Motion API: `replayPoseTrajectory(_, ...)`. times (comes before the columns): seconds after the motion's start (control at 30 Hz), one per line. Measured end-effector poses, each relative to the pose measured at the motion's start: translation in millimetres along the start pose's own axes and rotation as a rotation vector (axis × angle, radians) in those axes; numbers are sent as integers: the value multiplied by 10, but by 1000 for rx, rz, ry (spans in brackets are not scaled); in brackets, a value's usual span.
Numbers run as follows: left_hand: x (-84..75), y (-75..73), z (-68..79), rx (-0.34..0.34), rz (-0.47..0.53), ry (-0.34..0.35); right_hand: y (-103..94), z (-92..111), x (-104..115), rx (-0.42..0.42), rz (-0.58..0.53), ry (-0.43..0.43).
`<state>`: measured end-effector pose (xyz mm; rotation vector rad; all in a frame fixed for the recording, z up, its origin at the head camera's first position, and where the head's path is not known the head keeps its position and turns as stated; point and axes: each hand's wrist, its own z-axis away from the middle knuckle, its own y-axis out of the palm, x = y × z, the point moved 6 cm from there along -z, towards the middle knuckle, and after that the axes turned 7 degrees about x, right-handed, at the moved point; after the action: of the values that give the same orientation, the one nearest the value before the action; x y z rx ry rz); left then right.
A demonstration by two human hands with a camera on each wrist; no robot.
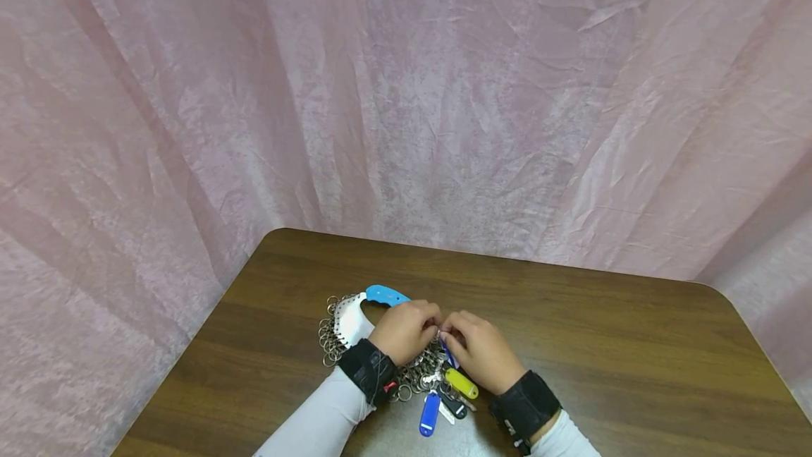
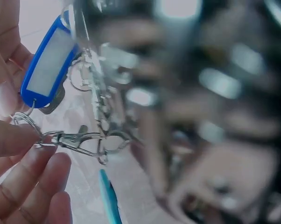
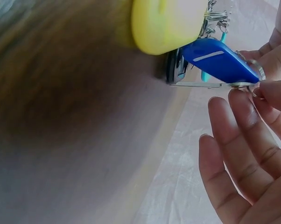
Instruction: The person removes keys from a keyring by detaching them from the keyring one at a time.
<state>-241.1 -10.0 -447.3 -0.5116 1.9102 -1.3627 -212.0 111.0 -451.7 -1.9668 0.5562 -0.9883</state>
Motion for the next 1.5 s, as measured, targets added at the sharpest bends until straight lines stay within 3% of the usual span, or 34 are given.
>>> replayPoseTrajectory(0.13, 35, 12, -7, 3, 12, -41, 3, -2, 1, 6, 0, -7)
replayPoseTrajectory(0.53, 49, 4, 6, 14, 13, -69, 38, -5, 25, 57, -23, -46)
replayPoseTrajectory(1.5, -10, -16, 6, 9, -24, 13, 25, -3, 11, -1, -10, -61)
